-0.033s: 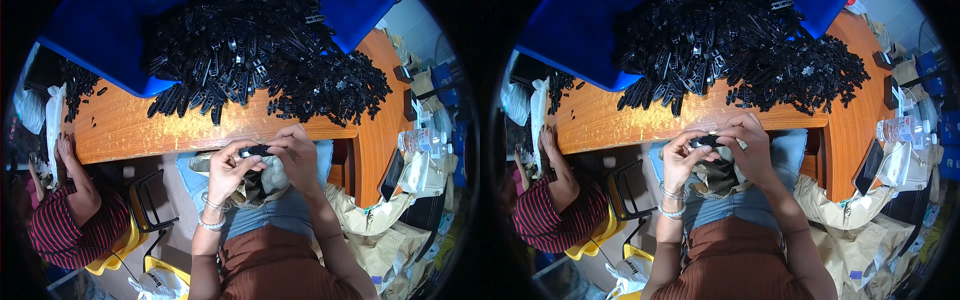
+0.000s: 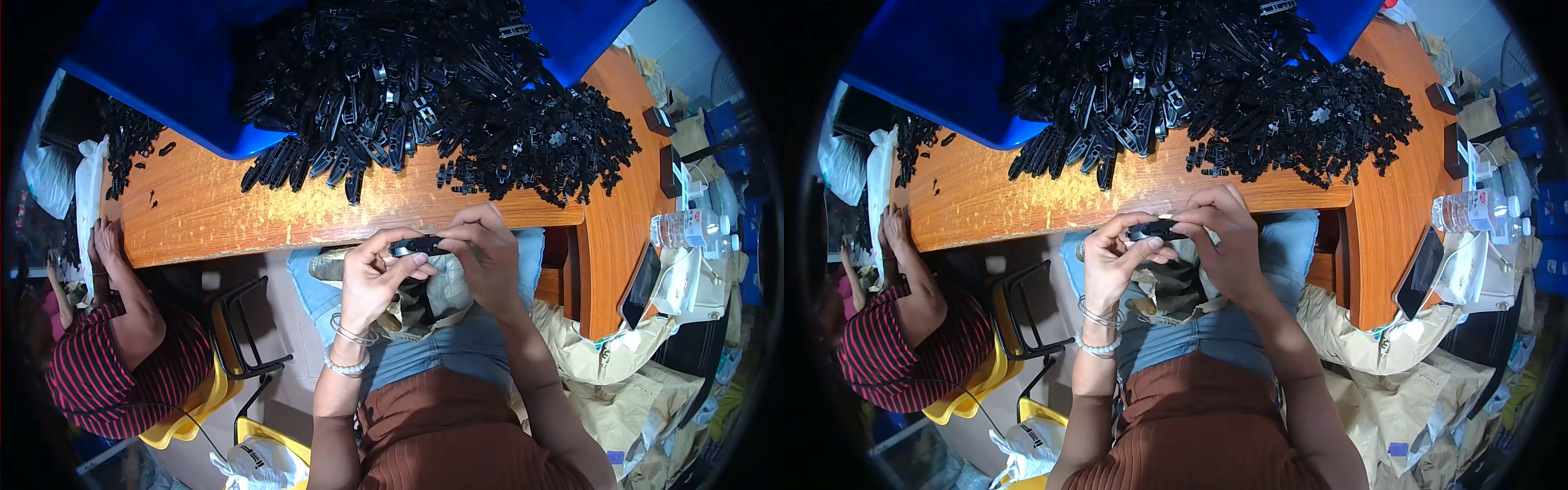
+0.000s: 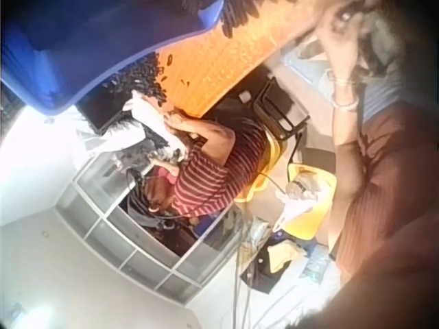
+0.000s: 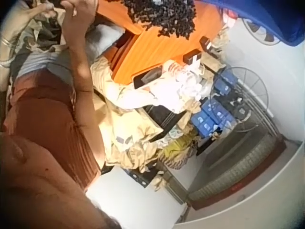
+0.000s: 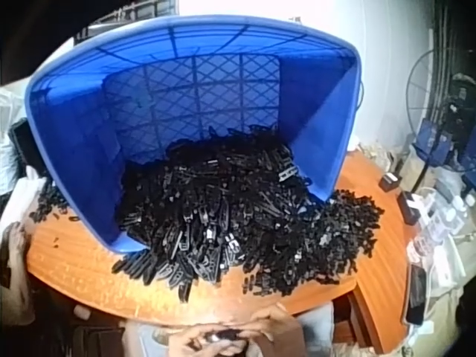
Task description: Sorting and manual assembly of small black plastic buckle components at a workstation.
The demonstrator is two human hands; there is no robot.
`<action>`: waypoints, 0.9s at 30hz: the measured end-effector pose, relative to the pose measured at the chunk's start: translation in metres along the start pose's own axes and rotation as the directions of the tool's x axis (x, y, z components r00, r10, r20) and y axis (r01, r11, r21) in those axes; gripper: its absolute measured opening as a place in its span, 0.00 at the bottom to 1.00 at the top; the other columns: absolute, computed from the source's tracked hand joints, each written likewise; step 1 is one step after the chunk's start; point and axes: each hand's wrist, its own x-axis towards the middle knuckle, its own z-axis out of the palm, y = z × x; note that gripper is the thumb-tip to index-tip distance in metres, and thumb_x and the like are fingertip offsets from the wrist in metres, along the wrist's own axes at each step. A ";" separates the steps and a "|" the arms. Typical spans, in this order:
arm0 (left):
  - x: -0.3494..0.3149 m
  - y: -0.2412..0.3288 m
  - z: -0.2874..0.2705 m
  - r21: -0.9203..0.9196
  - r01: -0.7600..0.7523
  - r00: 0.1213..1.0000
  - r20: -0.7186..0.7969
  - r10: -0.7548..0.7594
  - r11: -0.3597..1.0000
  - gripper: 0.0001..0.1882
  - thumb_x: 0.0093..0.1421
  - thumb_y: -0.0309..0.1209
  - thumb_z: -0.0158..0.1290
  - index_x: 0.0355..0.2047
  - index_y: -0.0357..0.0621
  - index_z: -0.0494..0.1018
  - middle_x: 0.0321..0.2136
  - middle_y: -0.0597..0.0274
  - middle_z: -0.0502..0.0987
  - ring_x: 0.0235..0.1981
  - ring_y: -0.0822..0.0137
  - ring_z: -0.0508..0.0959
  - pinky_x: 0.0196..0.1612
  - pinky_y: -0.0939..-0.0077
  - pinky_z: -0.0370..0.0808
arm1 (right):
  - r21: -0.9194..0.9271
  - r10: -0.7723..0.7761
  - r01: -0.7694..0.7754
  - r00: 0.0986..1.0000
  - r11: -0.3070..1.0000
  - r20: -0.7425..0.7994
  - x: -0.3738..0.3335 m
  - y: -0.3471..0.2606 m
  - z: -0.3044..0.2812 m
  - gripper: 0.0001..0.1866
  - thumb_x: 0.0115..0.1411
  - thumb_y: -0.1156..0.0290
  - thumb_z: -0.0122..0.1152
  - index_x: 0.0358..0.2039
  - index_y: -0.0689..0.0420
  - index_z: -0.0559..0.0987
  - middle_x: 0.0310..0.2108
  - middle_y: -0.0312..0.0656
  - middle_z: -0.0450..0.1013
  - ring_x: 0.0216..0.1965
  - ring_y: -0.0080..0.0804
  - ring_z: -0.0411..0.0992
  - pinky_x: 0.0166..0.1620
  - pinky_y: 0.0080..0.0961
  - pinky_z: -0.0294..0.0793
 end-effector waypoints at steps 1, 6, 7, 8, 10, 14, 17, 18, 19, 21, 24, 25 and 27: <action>0.000 0.000 0.001 -0.052 0.030 0.999 0.017 -0.029 0.998 0.14 0.55 0.16 0.53 0.43 0.30 0.69 0.26 0.55 0.79 0.29 0.68 0.81 0.33 0.82 0.79 | -0.122 -0.051 0.049 0.999 0.991 -0.013 0.000 -0.001 -0.001 0.07 0.48 0.80 0.63 0.30 0.62 0.79 0.30 0.39 0.69 0.32 0.29 0.68 0.35 0.21 0.67; 0.001 0.001 0.006 -0.022 0.036 0.999 -0.019 -0.036 0.999 0.12 0.55 0.15 0.52 0.41 0.30 0.69 0.26 0.57 0.78 0.29 0.70 0.80 0.33 0.83 0.79 | -0.199 -0.132 0.135 0.991 0.971 0.029 0.001 -0.004 -0.005 0.08 0.48 0.78 0.63 0.32 0.60 0.79 0.30 0.39 0.70 0.32 0.29 0.68 0.33 0.22 0.67; 0.002 0.001 0.007 -0.001 0.022 0.999 -0.029 -0.022 1.000 0.11 0.55 0.15 0.52 0.40 0.31 0.69 0.26 0.58 0.77 0.28 0.71 0.80 0.33 0.83 0.79 | -0.117 -0.124 0.127 0.992 0.985 0.035 0.002 -0.005 -0.005 0.09 0.49 0.77 0.63 0.34 0.60 0.79 0.29 0.38 0.71 0.31 0.27 0.68 0.32 0.22 0.66; 0.001 0.000 0.010 -0.041 0.000 0.998 -0.058 -0.003 0.999 0.09 0.54 0.14 0.52 0.36 0.32 0.69 0.26 0.62 0.75 0.28 0.73 0.79 0.31 0.85 0.77 | -0.115 -0.125 0.128 0.992 0.985 0.034 0.000 -0.005 -0.006 0.09 0.49 0.77 0.63 0.34 0.60 0.79 0.29 0.38 0.71 0.31 0.27 0.68 0.32 0.22 0.66; 0.000 0.004 0.009 0.031 0.001 1.000 -0.029 0.000 1.000 0.09 0.53 0.13 0.53 0.35 0.32 0.70 0.26 0.63 0.75 0.27 0.74 0.79 0.30 0.86 0.76 | 0.089 0.390 -0.426 0.880 0.900 0.270 -0.008 -0.003 -0.010 0.12 0.52 0.76 0.62 0.39 0.60 0.78 0.28 0.34 0.73 0.32 0.21 0.70 0.32 0.19 0.66; 0.002 0.006 0.009 0.155 0.008 0.998 0.057 -0.017 0.988 0.07 0.53 0.14 0.52 0.34 0.31 0.72 0.28 0.59 0.77 0.28 0.72 0.79 0.29 0.84 0.76 | 0.298 0.401 -0.476 0.872 0.827 0.279 -0.023 0.009 -0.013 0.15 0.54 0.74 0.61 0.43 0.60 0.76 0.26 0.31 0.73 0.28 0.15 0.68 0.31 0.15 0.64; 0.002 0.005 0.001 0.265 0.059 0.983 0.153 -0.102 0.962 0.08 0.57 0.19 0.51 0.36 0.28 0.74 0.30 0.52 0.79 0.27 0.69 0.79 0.32 0.82 0.77 | 0.378 0.398 -0.475 0.878 0.795 0.266 -0.023 0.007 -0.017 0.14 0.54 0.74 0.61 0.43 0.60 0.77 0.25 0.32 0.74 0.25 0.14 0.67 0.28 0.14 0.63; 0.002 -0.002 -0.004 0.183 0.092 0.981 0.152 -0.121 0.979 0.08 0.58 0.22 0.52 0.38 0.31 0.75 0.31 0.53 0.79 0.26 0.69 0.79 0.33 0.81 0.76 | 0.290 0.378 -0.483 0.857 0.826 0.351 -0.023 0.008 -0.023 0.14 0.54 0.73 0.61 0.42 0.60 0.77 0.24 0.34 0.74 0.23 0.14 0.67 0.27 0.14 0.63; 0.008 0.002 -0.014 0.570 -0.065 0.973 0.218 -0.074 0.819 0.09 0.59 0.25 0.52 0.38 0.35 0.76 0.32 0.55 0.79 0.26 0.70 0.79 0.31 0.82 0.76 | 0.198 0.363 -0.480 0.825 0.854 0.434 -0.024 0.009 -0.029 0.13 0.55 0.73 0.61 0.42 0.60 0.78 0.23 0.35 0.74 0.22 0.14 0.67 0.26 0.15 0.63; 0.020 0.001 -0.019 0.600 -0.345 0.936 0.281 0.214 0.722 0.08 0.58 0.26 0.53 0.37 0.38 0.77 0.30 0.58 0.79 0.26 0.73 0.78 0.28 0.82 0.74 | 0.051 0.313 -0.388 0.809 0.920 0.497 -0.026 0.017 -0.030 0.12 0.55 0.73 0.59 0.41 0.59 0.79 0.20 0.37 0.73 0.21 0.16 0.68 0.24 0.16 0.64; 0.054 0.009 -0.004 0.766 -0.160 0.911 -0.128 0.392 0.622 0.08 0.55 0.30 0.56 0.28 0.35 0.75 0.21 0.54 0.73 0.20 0.61 0.74 0.25 0.71 0.70 | -0.143 0.018 0.014 0.975 0.990 0.222 -0.020 0.034 -0.023 0.09 0.54 0.74 0.58 0.37 0.58 0.78 0.21 0.38 0.70 0.20 0.28 0.69 0.24 0.24 0.66; 0.070 0.012 0.001 0.840 -0.224 0.816 -0.115 0.566 0.495 0.12 0.54 0.33 0.57 0.27 0.35 0.73 0.25 0.52 0.73 0.22 0.55 0.76 0.24 0.68 0.71 | -0.143 0.012 0.020 0.975 0.990 0.223 -0.008 0.033 -0.019 0.09 0.54 0.74 0.58 0.37 0.58 0.78 0.21 0.38 0.70 0.20 0.28 0.69 0.24 0.24 0.66; 0.095 0.012 0.009 0.988 -0.082 0.787 -0.018 0.616 0.133 0.15 0.53 0.37 0.58 0.26 0.34 0.72 0.26 0.51 0.72 0.22 0.52 0.76 0.24 0.64 0.71 | -0.561 -0.067 0.012 0.995 0.828 -0.077 0.013 0.033 -0.007 0.08 0.54 0.73 0.59 0.35 0.59 0.78 0.24 0.40 0.69 0.21 0.35 0.69 0.26 0.29 0.68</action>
